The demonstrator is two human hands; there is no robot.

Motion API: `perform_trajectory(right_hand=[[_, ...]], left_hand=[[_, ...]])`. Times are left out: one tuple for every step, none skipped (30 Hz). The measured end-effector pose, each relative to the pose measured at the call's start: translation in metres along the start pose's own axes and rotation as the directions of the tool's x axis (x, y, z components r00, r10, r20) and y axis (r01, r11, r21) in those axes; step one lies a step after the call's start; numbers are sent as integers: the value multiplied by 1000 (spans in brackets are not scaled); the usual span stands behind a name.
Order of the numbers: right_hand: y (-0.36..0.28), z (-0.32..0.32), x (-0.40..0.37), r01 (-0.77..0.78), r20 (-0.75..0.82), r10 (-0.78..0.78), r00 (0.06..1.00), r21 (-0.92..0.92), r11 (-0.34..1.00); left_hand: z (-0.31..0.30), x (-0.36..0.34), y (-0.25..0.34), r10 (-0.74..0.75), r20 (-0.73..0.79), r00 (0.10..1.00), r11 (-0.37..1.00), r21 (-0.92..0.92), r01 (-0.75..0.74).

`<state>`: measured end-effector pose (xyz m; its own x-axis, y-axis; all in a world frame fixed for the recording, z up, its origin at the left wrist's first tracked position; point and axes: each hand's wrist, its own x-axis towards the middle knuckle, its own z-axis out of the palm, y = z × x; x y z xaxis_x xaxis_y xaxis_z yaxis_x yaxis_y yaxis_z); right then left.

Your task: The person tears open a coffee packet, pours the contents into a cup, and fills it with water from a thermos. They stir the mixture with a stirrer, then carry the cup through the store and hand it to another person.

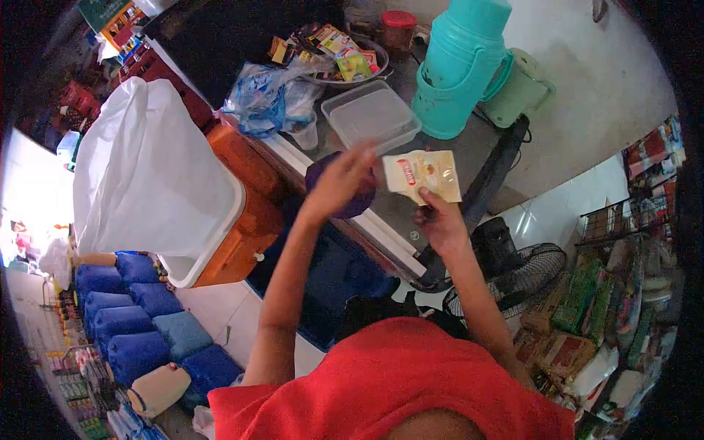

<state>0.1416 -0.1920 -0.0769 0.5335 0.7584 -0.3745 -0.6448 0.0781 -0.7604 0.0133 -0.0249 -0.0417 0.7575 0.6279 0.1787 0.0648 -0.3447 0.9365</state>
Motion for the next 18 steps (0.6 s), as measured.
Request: perform_trajectory(right_hand=[[3,5,0,-24,7,24,1000,-7,1000],[4,12,-2,-23,6,23,1000,-6,1000],[3,21,-9,-78,34,80,996,-60,995],[3,26,-13,-131,61,138,989,-116,985],[8,7,-6,-173,219,238,946,-280,944],[4,-2,-5,-172,218,237,947,-279,945],[-1,-11,-4,-100,314,288,904,-501,860],[-8,-19,-3,5,386,358,850,-686,727],[-20,-24,-6,81,357,278,892,-730,679],[-33,-35,0,100,311,218,925,-754,649],[-49,-45,8,115,264,154,952,-777,619],[-66,-54,16,161,226,32,973,-780,605],[-83,-64,31,139,135,-58,989,-734,664],[-104,-67,44,168,81,-158,984,-712,682],[-125,-70,59,200,25,-254,967,-690,695],[-147,-75,76,261,2,-376,926,-724,639],[-167,-79,93,312,-14,-491,871,-757,574],[-183,-84,112,451,65,-621,781,-747,489]], left_hand=[[12,-10,6,-144,87,986,941,-297,163],[18,-18,8,-251,213,944,770,-547,328],[20,-25,3,-253,218,943,769,-546,333],[19,-30,-5,-254,114,960,853,-442,278],[17,-34,-10,-235,10,972,919,-322,226],[9,-40,-10,-235,12,972,920,-321,226],[-3,-46,-10,-258,-48,965,920,-316,231],[-15,-51,-10,-278,-106,955,920,-314,233],[-24,-56,-11,-272,-177,946,946,-230,229],[-34,-60,-12,-260,-245,934,962,-145,230],[-42,-61,-21,-285,-266,921,955,-163,249],[-46,-61,-33,-309,-286,907,947,-181,265],[-46,-58,-40,-311,-330,891,946,-194,258],[-45,-55,-51,-306,-322,896,947,-196,253],[-45,-52,-63,-310,-366,877,949,-181,260],[-43,-48,-69,-311,-411,857,950,-165,265],[-41,-44,-70,-306,-408,860,951,-166,260],[-39,-42,-70,-286,-422,860,957,-74,282]])
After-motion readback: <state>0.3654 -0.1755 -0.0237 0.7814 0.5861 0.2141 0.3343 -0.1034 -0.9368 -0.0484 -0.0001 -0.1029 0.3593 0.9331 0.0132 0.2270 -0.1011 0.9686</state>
